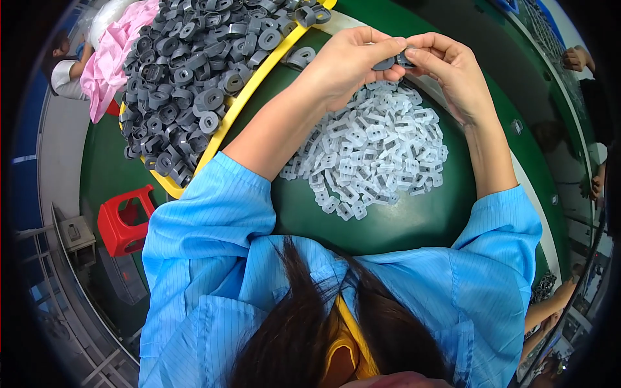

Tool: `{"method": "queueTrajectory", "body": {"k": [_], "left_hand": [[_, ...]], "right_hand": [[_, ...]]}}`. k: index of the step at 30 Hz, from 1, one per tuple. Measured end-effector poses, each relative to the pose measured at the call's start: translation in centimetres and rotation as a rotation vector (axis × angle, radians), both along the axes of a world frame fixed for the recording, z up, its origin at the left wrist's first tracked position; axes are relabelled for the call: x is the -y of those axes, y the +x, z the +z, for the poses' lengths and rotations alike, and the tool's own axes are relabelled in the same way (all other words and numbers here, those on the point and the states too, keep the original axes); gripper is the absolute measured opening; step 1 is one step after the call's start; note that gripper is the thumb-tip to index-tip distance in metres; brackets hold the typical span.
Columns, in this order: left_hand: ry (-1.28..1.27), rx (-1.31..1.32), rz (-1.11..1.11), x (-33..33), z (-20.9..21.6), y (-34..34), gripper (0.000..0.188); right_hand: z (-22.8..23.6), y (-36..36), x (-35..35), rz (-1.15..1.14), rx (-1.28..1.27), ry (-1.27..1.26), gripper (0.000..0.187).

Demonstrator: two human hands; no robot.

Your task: The person assembles small plastic clips and rubber seals by hand at an industrial workbench.

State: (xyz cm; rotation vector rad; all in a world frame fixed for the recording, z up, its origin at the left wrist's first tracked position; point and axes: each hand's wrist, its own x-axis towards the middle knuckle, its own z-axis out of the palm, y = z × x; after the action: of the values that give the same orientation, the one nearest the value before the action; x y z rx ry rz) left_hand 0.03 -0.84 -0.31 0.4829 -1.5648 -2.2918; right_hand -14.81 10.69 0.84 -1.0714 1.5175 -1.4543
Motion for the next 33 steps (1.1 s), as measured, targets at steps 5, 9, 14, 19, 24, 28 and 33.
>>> {"method": "queueTrajectory", "body": {"k": [5,9,14,19,24,28,33], "left_hand": [[0.001,-0.024,0.034,-0.1,-0.4,-0.1,0.025],[-0.064,0.026,-0.050,1.0,-0.5,0.0,0.025],[-0.162,0.041,-0.056,1.2,-0.3,0.0,0.026],[0.066,-0.223,0.004,1.1,0.2,-0.3,0.026],[0.288,-0.242,0.039,0.1,0.1,-0.6,0.022],[0.324,-0.255,-0.047,2.3,-1.8,-0.5,0.015],[0.231,-0.153,0.063,2.6,-1.2,-0.6,0.021]], "right_hand": [[-0.1,0.4,0.1,-0.070,-0.341,-0.044,0.021],[1.1,-0.3,-0.2,0.097,-0.243,0.013,0.019],[2.0,0.9,-0.4,-0.009,-0.614,0.002,0.022],[1.5,3.0,0.7,-0.265,-0.851,-0.289,0.018],[2.7,3.5,0.3,-0.167,-0.788,-0.463,0.009],[0.3,0.1,1.8,-0.090,-0.036,-0.218,0.016],[-5.4,-9.6,0.3,-0.256,-0.265,0.083,0.026]]}}
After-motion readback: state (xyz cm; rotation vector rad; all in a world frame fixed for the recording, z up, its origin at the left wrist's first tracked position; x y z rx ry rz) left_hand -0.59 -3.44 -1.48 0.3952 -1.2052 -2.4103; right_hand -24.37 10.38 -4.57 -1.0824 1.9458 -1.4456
